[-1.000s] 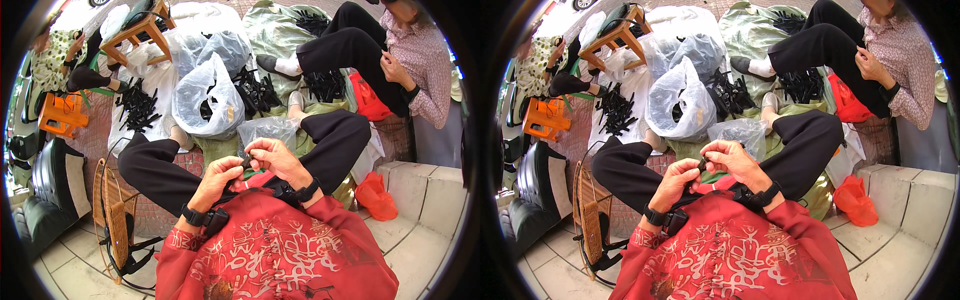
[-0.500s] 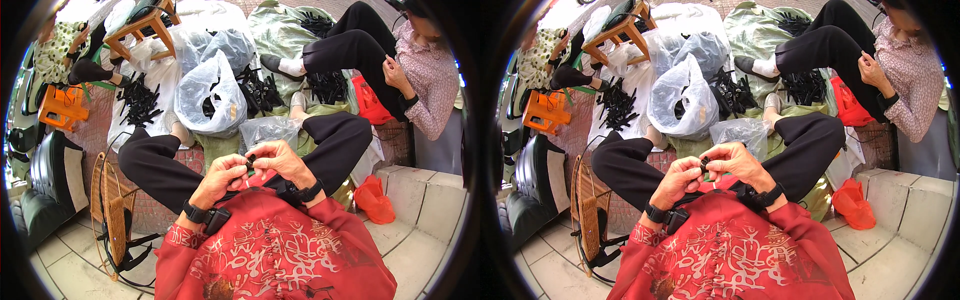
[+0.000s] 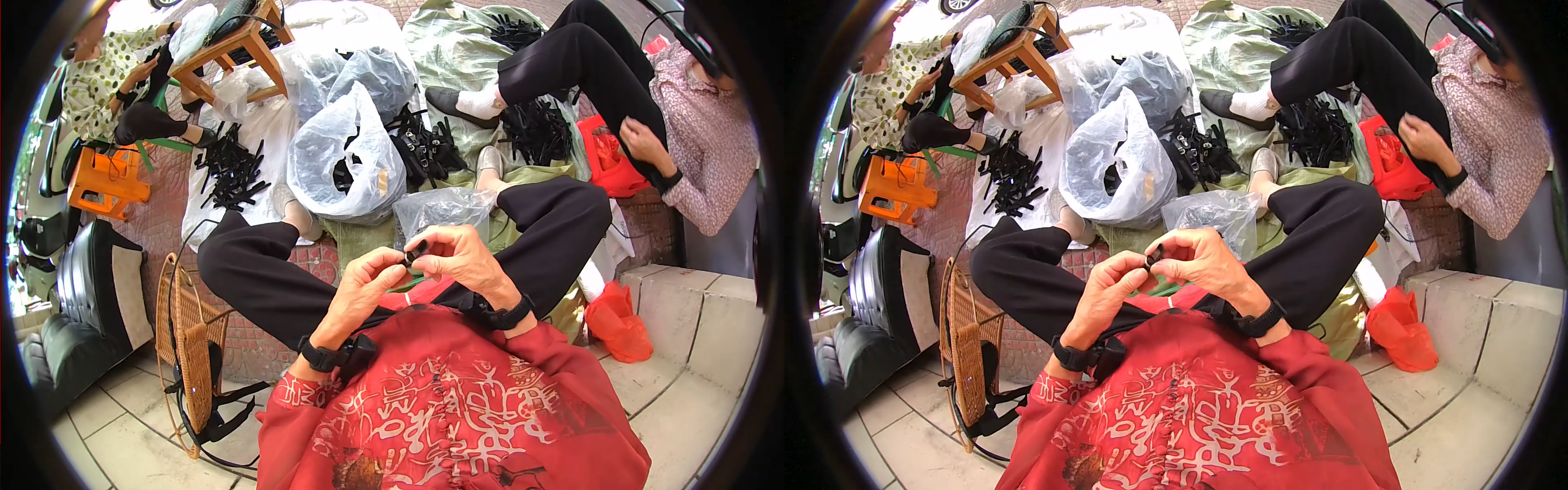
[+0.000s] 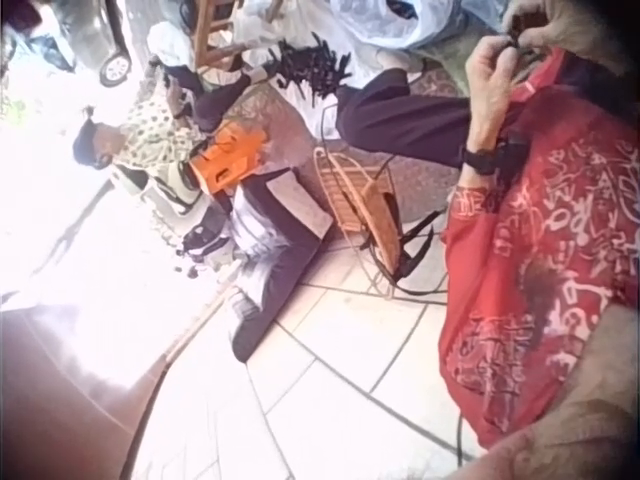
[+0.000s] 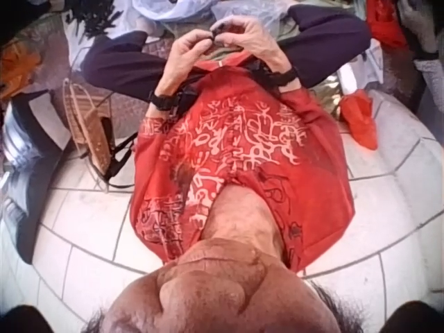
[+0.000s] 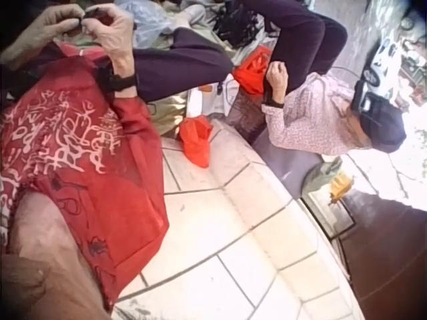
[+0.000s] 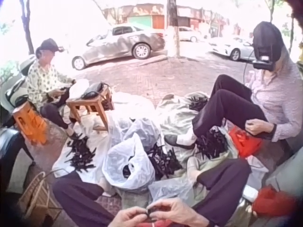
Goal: The recorder manually assembles small black plastic shoe buckles and straps.
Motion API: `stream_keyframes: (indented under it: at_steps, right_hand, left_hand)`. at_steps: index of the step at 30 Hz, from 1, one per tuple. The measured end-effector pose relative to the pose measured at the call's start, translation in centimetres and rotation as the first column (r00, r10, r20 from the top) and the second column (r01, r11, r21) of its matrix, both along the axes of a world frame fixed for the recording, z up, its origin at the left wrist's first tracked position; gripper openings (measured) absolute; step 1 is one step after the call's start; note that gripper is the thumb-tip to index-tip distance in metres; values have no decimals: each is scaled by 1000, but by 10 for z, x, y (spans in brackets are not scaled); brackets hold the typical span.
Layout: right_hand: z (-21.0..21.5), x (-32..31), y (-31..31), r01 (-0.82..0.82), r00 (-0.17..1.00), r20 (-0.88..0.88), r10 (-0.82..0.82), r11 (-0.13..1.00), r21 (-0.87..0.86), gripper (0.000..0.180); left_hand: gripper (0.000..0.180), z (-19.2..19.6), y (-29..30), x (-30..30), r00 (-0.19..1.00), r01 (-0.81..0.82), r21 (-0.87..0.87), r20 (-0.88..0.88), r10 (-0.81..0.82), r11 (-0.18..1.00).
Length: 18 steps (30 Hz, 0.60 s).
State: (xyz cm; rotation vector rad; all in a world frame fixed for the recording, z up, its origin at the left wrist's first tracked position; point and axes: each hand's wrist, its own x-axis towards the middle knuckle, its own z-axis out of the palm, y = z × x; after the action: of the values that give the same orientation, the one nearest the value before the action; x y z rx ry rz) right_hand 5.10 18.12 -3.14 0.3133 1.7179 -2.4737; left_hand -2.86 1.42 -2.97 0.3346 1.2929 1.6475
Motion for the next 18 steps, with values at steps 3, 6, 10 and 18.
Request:
stream_keyframes:
  at_steps: [3,6,10,18]
  right_hand:
    - [11,0,-4,30,997,-71,-19,986,165,18]
    - [11,2,-2,6,994,-109,4,996,88,18]
    - [11,6,0,-6,1000,-25,4,997,-73,18]
    - [11,5,-6,47,999,-11,-46,996,71,19]
  left_hand:
    - [12,-5,0,-2,984,19,-12,-176,-21,1000]
    - [11,-15,2,-2,873,0,-4,-488,-2,1000]
    - [14,-12,3,-2,872,51,-71,-482,-79,996]
    - [10,-6,7,7,989,-85,-24,-120,82,996]
